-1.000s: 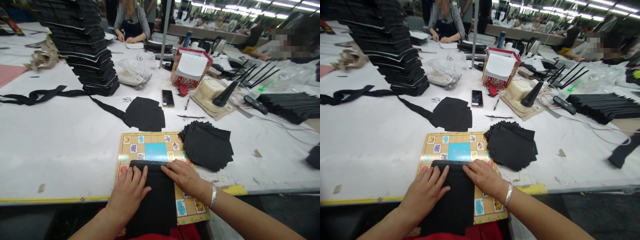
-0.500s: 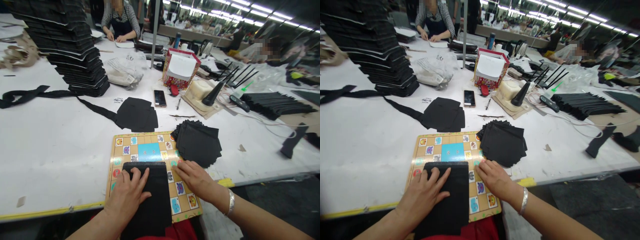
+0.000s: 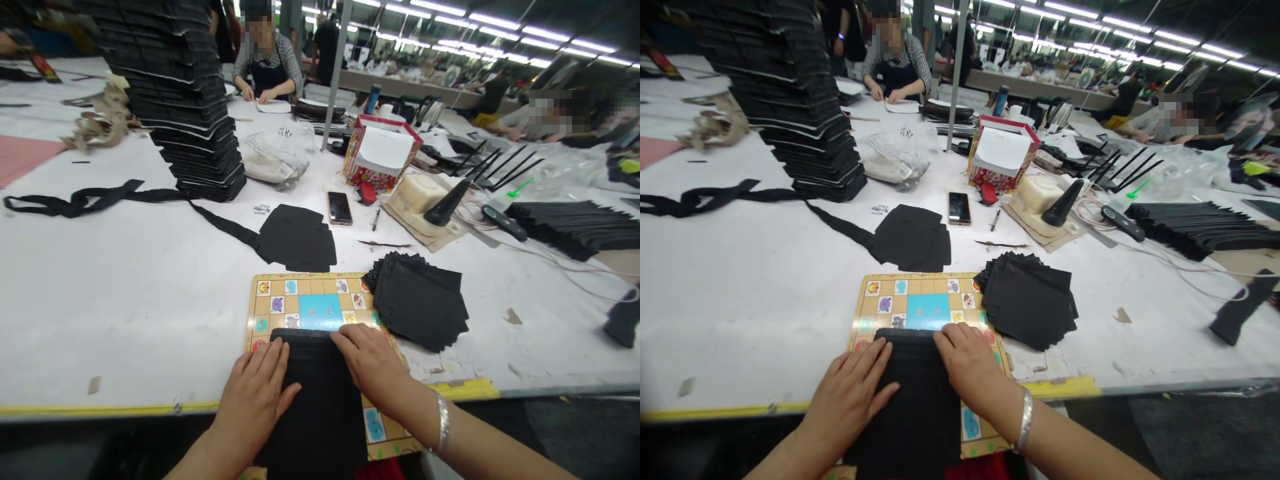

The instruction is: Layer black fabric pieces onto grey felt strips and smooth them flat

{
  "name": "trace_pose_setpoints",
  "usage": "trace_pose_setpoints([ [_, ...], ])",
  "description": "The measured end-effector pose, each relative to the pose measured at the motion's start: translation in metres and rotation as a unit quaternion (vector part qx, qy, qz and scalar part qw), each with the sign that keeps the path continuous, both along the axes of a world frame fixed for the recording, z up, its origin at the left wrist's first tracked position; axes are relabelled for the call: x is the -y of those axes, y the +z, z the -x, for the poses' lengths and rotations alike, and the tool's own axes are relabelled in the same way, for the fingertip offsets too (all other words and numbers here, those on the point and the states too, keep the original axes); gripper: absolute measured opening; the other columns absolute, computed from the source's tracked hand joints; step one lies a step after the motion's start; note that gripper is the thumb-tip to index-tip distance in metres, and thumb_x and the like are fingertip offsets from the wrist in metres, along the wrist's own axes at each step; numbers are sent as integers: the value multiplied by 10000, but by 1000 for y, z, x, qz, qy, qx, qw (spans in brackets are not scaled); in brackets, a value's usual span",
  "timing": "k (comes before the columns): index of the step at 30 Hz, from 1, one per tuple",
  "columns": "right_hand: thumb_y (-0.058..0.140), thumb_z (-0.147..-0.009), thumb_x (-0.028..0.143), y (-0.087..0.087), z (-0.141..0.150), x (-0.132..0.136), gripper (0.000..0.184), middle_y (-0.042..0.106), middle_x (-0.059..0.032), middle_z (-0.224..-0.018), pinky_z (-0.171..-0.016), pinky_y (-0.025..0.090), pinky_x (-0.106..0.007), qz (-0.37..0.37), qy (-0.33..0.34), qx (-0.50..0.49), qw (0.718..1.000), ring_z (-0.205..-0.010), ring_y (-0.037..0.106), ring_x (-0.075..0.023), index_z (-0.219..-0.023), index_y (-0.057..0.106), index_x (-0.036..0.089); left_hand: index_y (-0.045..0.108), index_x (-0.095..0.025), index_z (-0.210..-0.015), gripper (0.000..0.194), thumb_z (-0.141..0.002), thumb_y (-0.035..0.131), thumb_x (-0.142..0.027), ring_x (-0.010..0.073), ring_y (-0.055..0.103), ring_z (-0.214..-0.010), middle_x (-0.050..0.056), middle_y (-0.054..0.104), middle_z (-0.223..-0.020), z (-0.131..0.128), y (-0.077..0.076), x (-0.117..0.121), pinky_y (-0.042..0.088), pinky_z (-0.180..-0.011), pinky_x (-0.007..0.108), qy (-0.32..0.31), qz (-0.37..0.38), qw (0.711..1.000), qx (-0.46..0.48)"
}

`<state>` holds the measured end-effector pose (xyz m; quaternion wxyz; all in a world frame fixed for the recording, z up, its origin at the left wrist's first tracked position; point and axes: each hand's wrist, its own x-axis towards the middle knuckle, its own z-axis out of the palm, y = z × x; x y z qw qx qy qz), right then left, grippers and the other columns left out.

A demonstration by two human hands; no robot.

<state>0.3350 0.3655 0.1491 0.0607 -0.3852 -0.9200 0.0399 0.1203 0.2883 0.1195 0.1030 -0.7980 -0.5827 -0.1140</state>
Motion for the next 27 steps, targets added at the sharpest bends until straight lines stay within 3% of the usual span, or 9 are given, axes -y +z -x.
trace_pose_setpoints([
  [5, 556, -850, 243, 9, 62, -22, 135, 585, -81, -889, -720, 423, -330, 63, -12, 34, 997, -825, 539, -214, -952, 559, 153, 583, -207, -1165, 434, -821, 518, -464, 261, 526, -1097, 111, 584, -1214, -4, 5, 0, 396, -867, 383, 34, 9, 999, -3],
  [8, 583, -836, 285, 16, 76, -30, 129, 583, -65, -834, -687, 408, -314, 93, 5, 68, 993, -782, 546, -206, -879, 569, 164, 574, -222, -1173, 440, -814, 529, -472, 254, 530, -1094, 99, 585, -1216, -3, 6, 1, 395, -866, 380, 42, 9, 999, -7],
  [14, 554, -859, 276, 6, 66, -31, 105, 567, -56, -862, -708, 399, -306, 77, 45, 5, 996, -788, 506, -188, -860, 596, 180, 570, -239, -1175, 470, -798, 529, -517, 253, 533, -1089, 100, 577, -1230, -4, 4, 2, 389, -871, 384, 63, 10, 998, 11],
  [21, 474, -879, 123, -19, 53, -24, 255, 582, -80, -908, -769, 427, -318, -2, 150, -104, 983, -813, 489, -186, -1124, 545, 123, 574, -248, -1167, 481, -787, 532, -540, 245, 532, -1088, 92, 583, -1222, -5, 4, 2, 376, -885, 380, 75, 23, 996, 31],
  [27, 492, -854, 110, -14, 53, -26, 275, 578, -87, -920, -737, 433, -342, -9, 188, -36, 981, -804, 477, -206, -1125, 539, 99, 570, -227, -1168, 495, -811, 481, -558, 239, 530, -1072, 93, 596, -1196, -2, 3, 0, 357, -886, 381, 59, 4, 998, 26],
])
